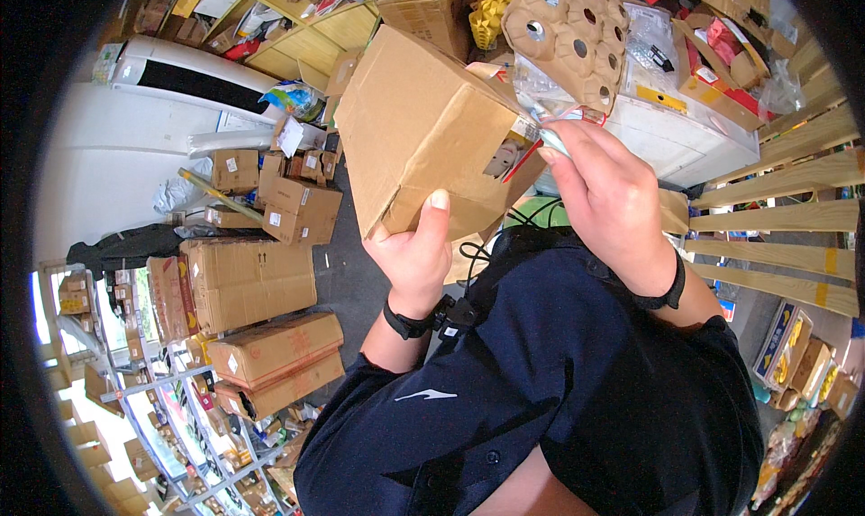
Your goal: The person folds a flat cardboard box into shape and then applies tape to the edges by hand to seal it. They also move several other cardboard boxes and packages aside to clear a workspace on the floor.
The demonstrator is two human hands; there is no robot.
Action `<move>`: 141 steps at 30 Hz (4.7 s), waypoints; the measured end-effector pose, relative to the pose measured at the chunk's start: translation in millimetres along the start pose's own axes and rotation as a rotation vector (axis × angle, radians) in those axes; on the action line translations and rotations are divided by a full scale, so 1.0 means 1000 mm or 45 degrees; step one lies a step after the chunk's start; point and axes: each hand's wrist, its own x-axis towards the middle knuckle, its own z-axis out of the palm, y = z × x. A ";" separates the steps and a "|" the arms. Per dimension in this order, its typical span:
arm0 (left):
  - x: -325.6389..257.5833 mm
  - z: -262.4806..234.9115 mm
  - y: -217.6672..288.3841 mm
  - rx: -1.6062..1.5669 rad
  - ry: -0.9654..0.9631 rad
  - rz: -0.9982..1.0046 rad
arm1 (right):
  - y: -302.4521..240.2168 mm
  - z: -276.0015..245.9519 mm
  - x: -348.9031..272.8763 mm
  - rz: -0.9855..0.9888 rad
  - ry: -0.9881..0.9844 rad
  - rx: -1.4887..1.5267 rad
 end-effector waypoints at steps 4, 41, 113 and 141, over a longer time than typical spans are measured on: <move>-0.001 -0.001 -0.002 0.020 0.009 0.026 | -0.003 -0.003 0.000 0.001 -0.014 0.000; -0.014 -0.001 -0.028 0.331 0.136 0.052 | 0.035 0.051 -0.053 0.103 -0.225 -0.243; 0.064 -0.178 0.048 1.030 -0.797 0.670 | -0.096 0.114 0.055 -0.597 -0.930 -0.198; 0.028 -0.173 0.004 0.687 -0.018 0.734 | -0.140 0.088 0.038 0.111 -0.875 0.618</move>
